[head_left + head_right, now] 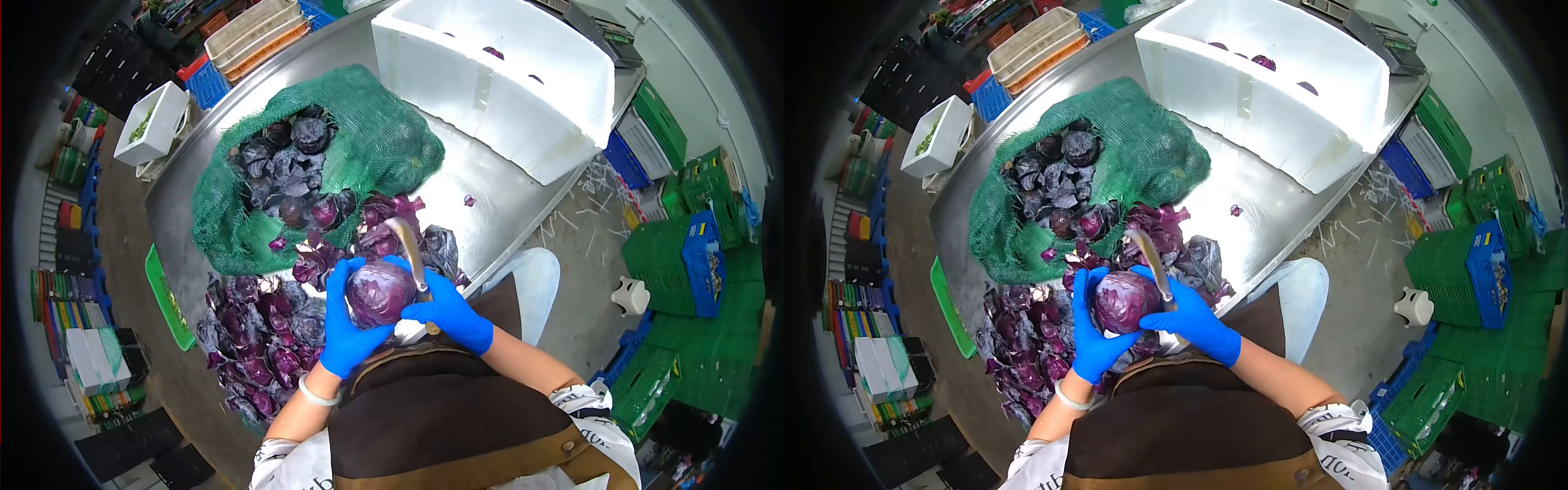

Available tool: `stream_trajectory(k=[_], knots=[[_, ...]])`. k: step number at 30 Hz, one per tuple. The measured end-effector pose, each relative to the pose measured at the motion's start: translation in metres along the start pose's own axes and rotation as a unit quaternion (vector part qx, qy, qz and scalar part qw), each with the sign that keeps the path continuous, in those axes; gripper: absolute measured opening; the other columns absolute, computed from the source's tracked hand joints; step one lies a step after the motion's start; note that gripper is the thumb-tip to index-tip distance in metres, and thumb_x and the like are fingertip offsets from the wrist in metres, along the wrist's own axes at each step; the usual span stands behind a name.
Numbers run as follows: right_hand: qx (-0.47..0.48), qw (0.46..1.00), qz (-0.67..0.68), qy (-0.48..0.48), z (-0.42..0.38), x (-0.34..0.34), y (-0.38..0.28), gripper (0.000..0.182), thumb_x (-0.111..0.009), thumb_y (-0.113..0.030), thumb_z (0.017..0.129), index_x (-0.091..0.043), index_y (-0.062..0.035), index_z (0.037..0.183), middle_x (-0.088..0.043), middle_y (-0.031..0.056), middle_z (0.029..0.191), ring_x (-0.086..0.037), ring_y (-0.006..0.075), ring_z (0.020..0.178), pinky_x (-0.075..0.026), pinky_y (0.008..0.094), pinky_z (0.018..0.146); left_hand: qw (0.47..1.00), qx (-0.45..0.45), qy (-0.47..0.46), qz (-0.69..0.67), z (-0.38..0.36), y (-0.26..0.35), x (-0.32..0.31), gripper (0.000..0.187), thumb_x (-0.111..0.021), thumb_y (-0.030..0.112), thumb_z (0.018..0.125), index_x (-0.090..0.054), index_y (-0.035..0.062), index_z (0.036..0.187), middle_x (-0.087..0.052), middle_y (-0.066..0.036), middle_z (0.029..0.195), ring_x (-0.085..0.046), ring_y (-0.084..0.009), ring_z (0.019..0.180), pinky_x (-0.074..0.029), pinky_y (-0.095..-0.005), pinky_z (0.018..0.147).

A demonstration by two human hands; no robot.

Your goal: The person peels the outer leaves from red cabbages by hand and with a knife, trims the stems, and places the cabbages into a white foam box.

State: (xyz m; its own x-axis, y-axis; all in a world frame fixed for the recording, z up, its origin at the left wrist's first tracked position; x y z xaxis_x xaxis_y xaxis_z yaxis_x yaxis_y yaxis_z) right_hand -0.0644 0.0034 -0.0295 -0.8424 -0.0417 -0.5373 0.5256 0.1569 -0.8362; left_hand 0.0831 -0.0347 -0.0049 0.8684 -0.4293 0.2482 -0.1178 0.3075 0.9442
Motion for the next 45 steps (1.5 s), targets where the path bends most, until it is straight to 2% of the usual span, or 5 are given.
stream_trajectory(k=[11,18,22,26,45], knots=[[0.003,0.995,-0.045,-0.084,-0.003,0.005,-0.022,0.087,-0.086,-0.018,0.068,-0.039,-0.0008,0.14,-0.049,0.011,0.136,-0.046,0.0204,0.127,-0.038,0.0368,0.107,0.814,0.35,-0.149,-0.439,-0.019,-0.031,-0.021,0.11,-0.086,0.022,0.061,-0.024,0.0041,0.149,-0.041,-0.011,0.145,-0.043,-0.0233,0.131,-0.037,-0.0385,0.108],[-0.045,0.905,-0.396,0.147,-0.011,0.034,-0.042,0.061,-0.079,-0.017,0.075,-0.053,-0.0074,0.13,-0.062,0.0085,0.113,-0.062,0.0181,0.098,-0.05,0.0327,0.081,0.965,0.218,0.062,-0.134,-0.001,-0.041,0.006,0.095,-0.084,0.006,0.058,-0.036,0.0082,0.14,-0.046,-0.01,0.132,-0.048,-0.0243,0.121,-0.04,-0.0363,0.104],[0.231,0.815,-0.531,0.01,-0.015,-0.009,-0.042,0.044,-0.064,-0.005,0.085,-0.056,-0.0076,0.128,-0.064,0.0114,0.109,-0.065,0.0215,0.08,-0.052,0.0317,0.067,0.978,0.176,0.099,-0.061,-0.002,-0.033,0.007,0.092,-0.089,0.016,0.057,-0.039,0.0035,0.134,-0.039,-0.013,0.13,-0.044,-0.0266,0.121,-0.037,-0.0377,0.105],[0.126,0.762,-0.635,0.015,-0.015,-0.023,-0.03,0.049,-0.065,-0.018,0.087,-0.052,-0.0119,0.133,-0.063,0.0122,0.107,-0.064,0.0274,0.093,-0.054,0.0361,0.073,0.985,0.149,0.072,0.05,-0.005,-0.04,0.004,0.098,-0.088,0.017,0.058,-0.033,0.0032,0.137,-0.04,-0.015,0.13,-0.044,-0.0286,0.122,-0.036,-0.0397,0.105],[0.137,0.723,-0.677,0.013,-0.015,-0.008,-0.026,0.067,-0.054,-0.003,0.08,-0.042,-0.0183,0.144,-0.062,0.0047,0.096,-0.064,0.0233,0.075,-0.05,0.0354,0.056,0.986,0.12,0.075,0.084,-0.007,-0.033,0.001,0.083,-0.086,0.021,0.055,-0.042,0.0036,0.123,-0.043,-0.012,0.114,-0.049,-0.0285,0.107,-0.043,-0.0381,0.094]])
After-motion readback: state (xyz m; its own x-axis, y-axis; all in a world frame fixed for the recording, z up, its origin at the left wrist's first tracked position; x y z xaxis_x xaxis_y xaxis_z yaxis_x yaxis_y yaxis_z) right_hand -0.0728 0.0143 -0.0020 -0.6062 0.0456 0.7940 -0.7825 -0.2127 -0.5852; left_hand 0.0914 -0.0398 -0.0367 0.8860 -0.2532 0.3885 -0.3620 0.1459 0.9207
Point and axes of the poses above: each hand's wrist, its own z-axis towards the middle knuckle, its own x-axis out of the back of the hand, y = z × x, the point moved 6 cm from there along z, towards the middle knuckle
